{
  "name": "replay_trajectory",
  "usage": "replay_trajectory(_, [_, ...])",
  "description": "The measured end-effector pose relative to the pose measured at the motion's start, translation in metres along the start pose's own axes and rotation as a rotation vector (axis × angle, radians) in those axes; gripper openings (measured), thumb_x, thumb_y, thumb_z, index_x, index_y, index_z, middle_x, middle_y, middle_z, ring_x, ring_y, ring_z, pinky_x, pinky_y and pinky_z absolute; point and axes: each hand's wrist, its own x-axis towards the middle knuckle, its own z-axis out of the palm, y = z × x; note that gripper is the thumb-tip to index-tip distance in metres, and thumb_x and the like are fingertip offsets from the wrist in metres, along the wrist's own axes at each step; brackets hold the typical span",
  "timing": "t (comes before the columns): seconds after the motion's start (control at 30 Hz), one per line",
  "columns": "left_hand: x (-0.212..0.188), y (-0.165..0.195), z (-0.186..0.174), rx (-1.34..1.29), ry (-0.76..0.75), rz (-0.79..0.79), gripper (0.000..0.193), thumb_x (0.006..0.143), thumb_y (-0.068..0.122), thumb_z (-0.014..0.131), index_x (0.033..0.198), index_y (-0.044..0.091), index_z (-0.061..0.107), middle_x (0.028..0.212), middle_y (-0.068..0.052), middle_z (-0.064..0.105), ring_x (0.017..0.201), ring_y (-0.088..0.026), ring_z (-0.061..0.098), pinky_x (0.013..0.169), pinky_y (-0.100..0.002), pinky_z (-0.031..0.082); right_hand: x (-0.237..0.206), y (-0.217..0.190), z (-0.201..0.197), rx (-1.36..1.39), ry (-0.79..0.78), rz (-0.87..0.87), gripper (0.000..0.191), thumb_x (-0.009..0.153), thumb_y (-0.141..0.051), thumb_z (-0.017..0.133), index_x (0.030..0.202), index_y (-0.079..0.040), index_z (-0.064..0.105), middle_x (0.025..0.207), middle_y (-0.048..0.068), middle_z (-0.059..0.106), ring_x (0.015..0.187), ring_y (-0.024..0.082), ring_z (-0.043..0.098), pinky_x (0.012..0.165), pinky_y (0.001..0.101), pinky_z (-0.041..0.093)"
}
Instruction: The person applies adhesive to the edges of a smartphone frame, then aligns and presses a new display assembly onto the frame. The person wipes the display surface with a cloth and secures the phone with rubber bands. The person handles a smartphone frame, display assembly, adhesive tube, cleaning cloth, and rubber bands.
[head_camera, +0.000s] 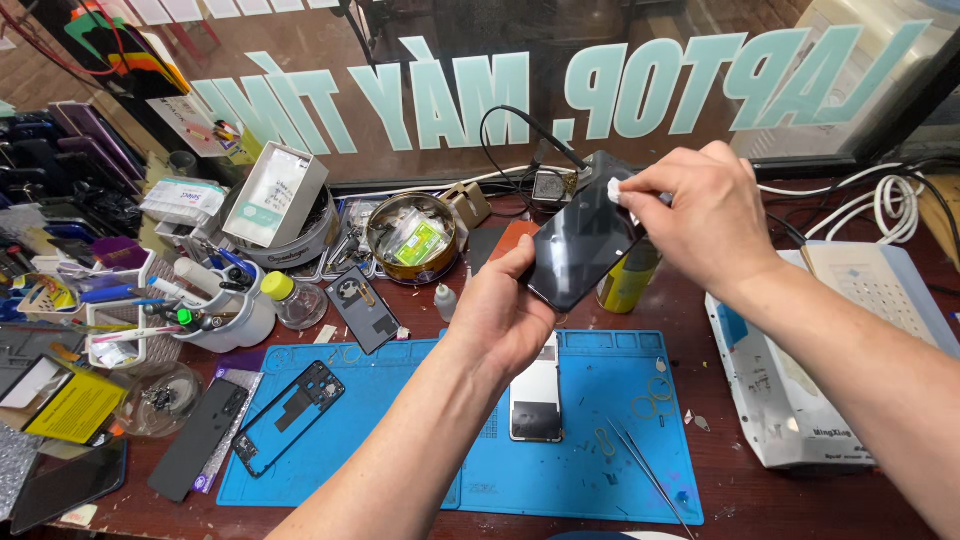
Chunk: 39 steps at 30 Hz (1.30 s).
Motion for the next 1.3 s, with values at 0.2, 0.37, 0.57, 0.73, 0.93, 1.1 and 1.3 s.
replay_trajectory(0.2, [0.012, -0.002, 0.002, 0.000, -0.045, -0.069, 0.037, 0.112, 0.029, 0.044, 0.126, -0.004, 0.055, 0.120, -0.018, 0.064, 0.107, -0.027, 0.065, 0.098, -0.042, 0.050, -0.033, -0.032, 0.015, 0.212, 0.010, -0.161, 0.009, 0.080, -0.020, 0.081, 0.087, -0.015, 0.080, 0.086, 0.001, 0.074, 0.087, 0.024, 0.063, 0.079, 0.0413, 0.047])
replay_trajectory(0.37, [0.004, 0.001, 0.001, -0.036, 0.033, 0.000, 0.031, 0.109, 0.019, 0.042, 0.124, -0.004, 0.057, 0.122, -0.015, 0.067, 0.110, -0.023, 0.069, 0.103, -0.041, 0.057, -0.011, 0.000, -0.009, 0.143, -0.015, -0.050, 0.008, 0.086, -0.021, 0.082, 0.091, -0.014, 0.080, 0.088, 0.002, 0.073, 0.086, 0.025, 0.060, 0.079, 0.0386, 0.047])
replay_trajectory(0.57, [-0.001, -0.002, 0.010, -0.008, 0.047, 0.023, 0.030, 0.109, 0.020, 0.043, 0.126, -0.001, 0.054, 0.123, -0.015, 0.065, 0.113, -0.025, 0.067, 0.104, -0.042, 0.054, -0.037, -0.025, 0.005, 0.267, 0.016, -0.224, 0.011, 0.081, -0.020, 0.080, 0.090, -0.013, 0.079, 0.087, 0.001, 0.073, 0.086, 0.025, 0.062, 0.081, 0.0398, 0.049])
replay_trajectory(0.73, [-0.010, -0.001, 0.012, 0.008, 0.111, 0.011, 0.036, 0.108, 0.021, 0.042, 0.132, -0.003, 0.052, 0.127, -0.017, 0.064, 0.119, -0.028, 0.064, 0.108, -0.046, 0.053, -0.028, 0.004, 0.002, 0.183, 0.000, -0.170, 0.010, 0.085, -0.022, 0.080, 0.091, -0.014, 0.081, 0.087, 0.003, 0.074, 0.085, 0.027, 0.062, 0.079, 0.0416, 0.048])
replay_trajectory(0.93, [-0.033, 0.004, 0.006, -0.027, 0.120, 0.055, 0.038, 0.103, 0.016, 0.045, 0.132, -0.006, 0.056, 0.132, -0.021, 0.065, 0.118, -0.031, 0.067, 0.108, -0.046, 0.053, -0.008, 0.053, 0.009, 0.151, -0.049, 0.303, 0.016, 0.089, -0.022, 0.078, 0.100, -0.012, 0.077, 0.087, 0.008, 0.074, 0.082, 0.026, 0.072, 0.077, 0.0399, 0.056])
replay_trajectory(1.1, [-0.044, 0.025, -0.005, -0.029, 0.116, 0.122, 0.035, 0.100, 0.003, 0.055, 0.132, -0.010, 0.054, 0.132, -0.023, 0.063, 0.117, -0.033, 0.066, 0.108, -0.045, 0.054, -0.052, 0.019, 0.062, 0.325, -0.327, 0.480, 0.017, 0.079, -0.023, 0.080, 0.088, -0.008, 0.080, 0.080, 0.009, 0.078, 0.075, 0.023, 0.077, 0.073, 0.0366, 0.059])
replay_trajectory(1.3, [-0.070, 0.036, -0.002, 0.282, 0.172, 0.425, 0.036, 0.092, -0.003, 0.056, 0.128, -0.005, 0.062, 0.123, -0.018, 0.070, 0.112, -0.028, 0.069, 0.101, -0.040, 0.057, -0.065, -0.010, 0.090, 0.307, -0.373, 0.405, 0.024, 0.088, -0.027, 0.073, 0.102, -0.010, 0.082, 0.118, 0.017, 0.072, 0.094, 0.029, 0.072, 0.088, 0.0388, 0.055])
